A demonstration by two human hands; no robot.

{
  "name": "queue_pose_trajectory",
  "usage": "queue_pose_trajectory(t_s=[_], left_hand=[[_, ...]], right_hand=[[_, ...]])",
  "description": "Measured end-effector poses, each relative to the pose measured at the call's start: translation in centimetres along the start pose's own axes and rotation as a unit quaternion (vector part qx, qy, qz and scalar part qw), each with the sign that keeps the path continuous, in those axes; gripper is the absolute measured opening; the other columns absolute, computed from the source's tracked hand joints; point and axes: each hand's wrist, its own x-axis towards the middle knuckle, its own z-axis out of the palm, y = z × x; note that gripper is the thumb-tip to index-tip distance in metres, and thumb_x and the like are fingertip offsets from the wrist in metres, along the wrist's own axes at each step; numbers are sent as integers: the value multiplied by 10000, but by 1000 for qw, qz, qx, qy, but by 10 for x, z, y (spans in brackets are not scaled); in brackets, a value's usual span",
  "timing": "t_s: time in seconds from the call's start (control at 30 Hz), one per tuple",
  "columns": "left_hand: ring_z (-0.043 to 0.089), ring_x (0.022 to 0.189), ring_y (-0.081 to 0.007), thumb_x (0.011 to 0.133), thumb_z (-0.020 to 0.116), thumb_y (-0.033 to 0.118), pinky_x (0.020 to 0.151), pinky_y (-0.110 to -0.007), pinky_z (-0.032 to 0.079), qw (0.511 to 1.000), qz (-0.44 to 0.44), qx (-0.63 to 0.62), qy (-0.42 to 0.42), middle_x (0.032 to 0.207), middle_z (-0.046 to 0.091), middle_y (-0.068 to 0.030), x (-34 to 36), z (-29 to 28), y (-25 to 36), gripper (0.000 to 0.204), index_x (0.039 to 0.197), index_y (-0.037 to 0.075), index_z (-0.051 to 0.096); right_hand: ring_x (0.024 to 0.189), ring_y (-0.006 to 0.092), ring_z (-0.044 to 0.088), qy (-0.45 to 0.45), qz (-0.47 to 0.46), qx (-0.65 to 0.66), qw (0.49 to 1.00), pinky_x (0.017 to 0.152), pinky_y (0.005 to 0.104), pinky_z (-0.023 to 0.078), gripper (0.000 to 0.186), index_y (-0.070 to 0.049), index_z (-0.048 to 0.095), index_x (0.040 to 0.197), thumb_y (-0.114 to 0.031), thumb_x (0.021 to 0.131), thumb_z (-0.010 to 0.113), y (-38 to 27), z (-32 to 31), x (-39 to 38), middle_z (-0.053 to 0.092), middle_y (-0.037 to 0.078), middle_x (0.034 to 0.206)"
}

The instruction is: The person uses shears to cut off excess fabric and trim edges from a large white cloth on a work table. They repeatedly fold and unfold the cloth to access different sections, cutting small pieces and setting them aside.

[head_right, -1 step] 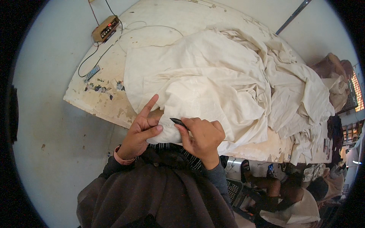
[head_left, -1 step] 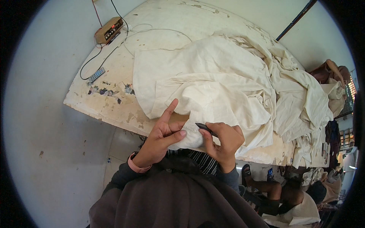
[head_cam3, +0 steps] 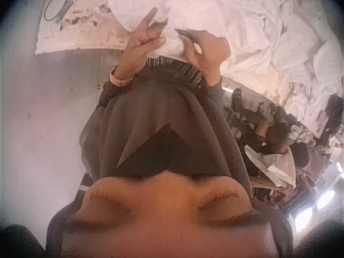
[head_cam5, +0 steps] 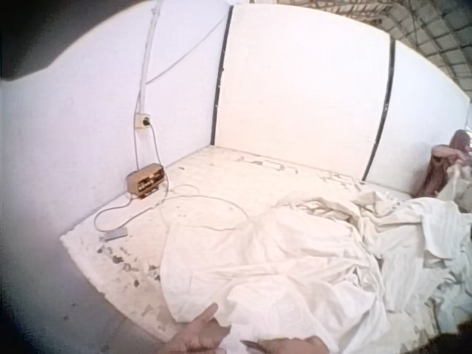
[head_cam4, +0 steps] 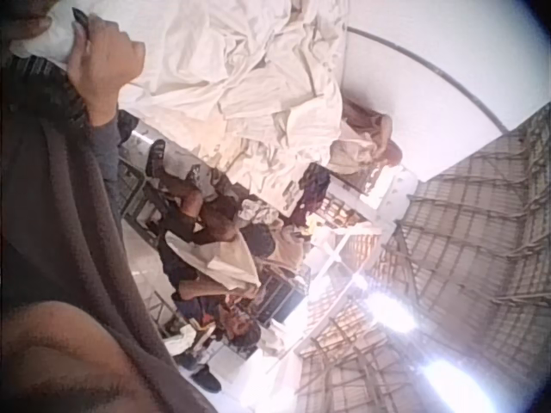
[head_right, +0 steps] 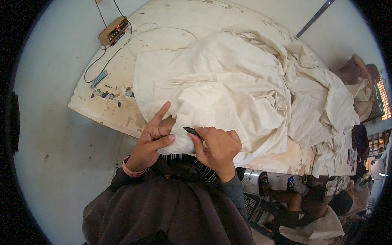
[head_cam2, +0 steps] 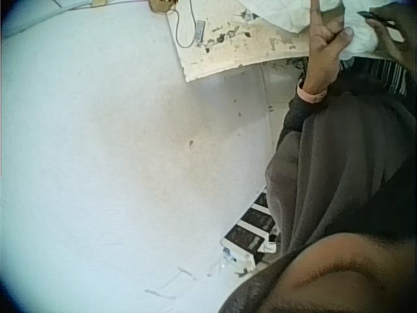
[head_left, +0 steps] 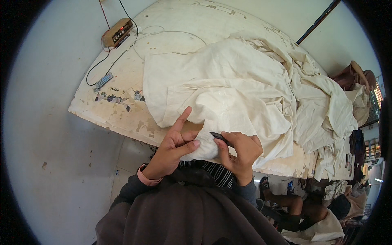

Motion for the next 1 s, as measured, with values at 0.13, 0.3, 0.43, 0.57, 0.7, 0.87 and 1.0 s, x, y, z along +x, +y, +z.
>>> queue_pose_trajectory(t_s=[0.13,0.3,0.43,0.57,0.7,0.87,1.0], left_hand=[[635,1215,-175,984,553,-67,1071,-298,422,1000,4,-1,-5,1317,683,-186,4,-1,2,892,1641,43,-41],[638,1195,-171,1012,554,-31,1052,-290,442,999,28,26,-3,1331,663,-220,6,-2,-1,897,1639,74,-79],[637,1186,-168,1031,547,-14,1040,-287,457,997,44,60,3,1346,649,-232,8,0,2,904,1636,100,-115],[631,1206,-173,1019,555,-30,1042,-296,461,996,52,76,-6,1351,645,-241,7,1,2,934,1631,103,-138],[630,1205,-170,1015,560,-36,1036,-304,469,993,70,94,-6,1363,635,-245,7,3,1,966,1620,115,-178],[635,1144,-141,1016,549,-36,996,-280,480,984,107,144,8,1316,658,-169,10,3,-1,788,1636,96,81],[585,941,-69,986,527,-53,857,-214,462,974,74,216,9,1156,632,-27,9,-6,3,523,1500,33,483]], right_hand=[[589,164,617,27,11,51,998,555,312,324,206,-115,726,896,-174,743,851,5,5,5,695,-1,728],[582,165,610,21,14,65,998,558,310,324,219,-103,726,902,-163,733,852,8,8,5,692,9,729],[572,163,586,17,114,188,975,578,297,342,246,-89,725,928,-143,715,836,7,4,2,678,9,732],[578,180,565,-56,95,259,959,610,294,386,238,-74,715,947,-153,744,811,14,4,4,660,29,729],[641,148,555,-72,132,309,939,636,266,407,163,-36,673,941,-68,800,749,21,16,-6,645,51,775],[734,93,522,105,253,394,877,636,239,384,187,-9,563,946,-26,861,728,15,9,-10,580,41,830],[605,157,543,99,-57,105,988,545,281,396,301,-85,522,855,-154,803,810,-1,13,-37,588,19,810]])
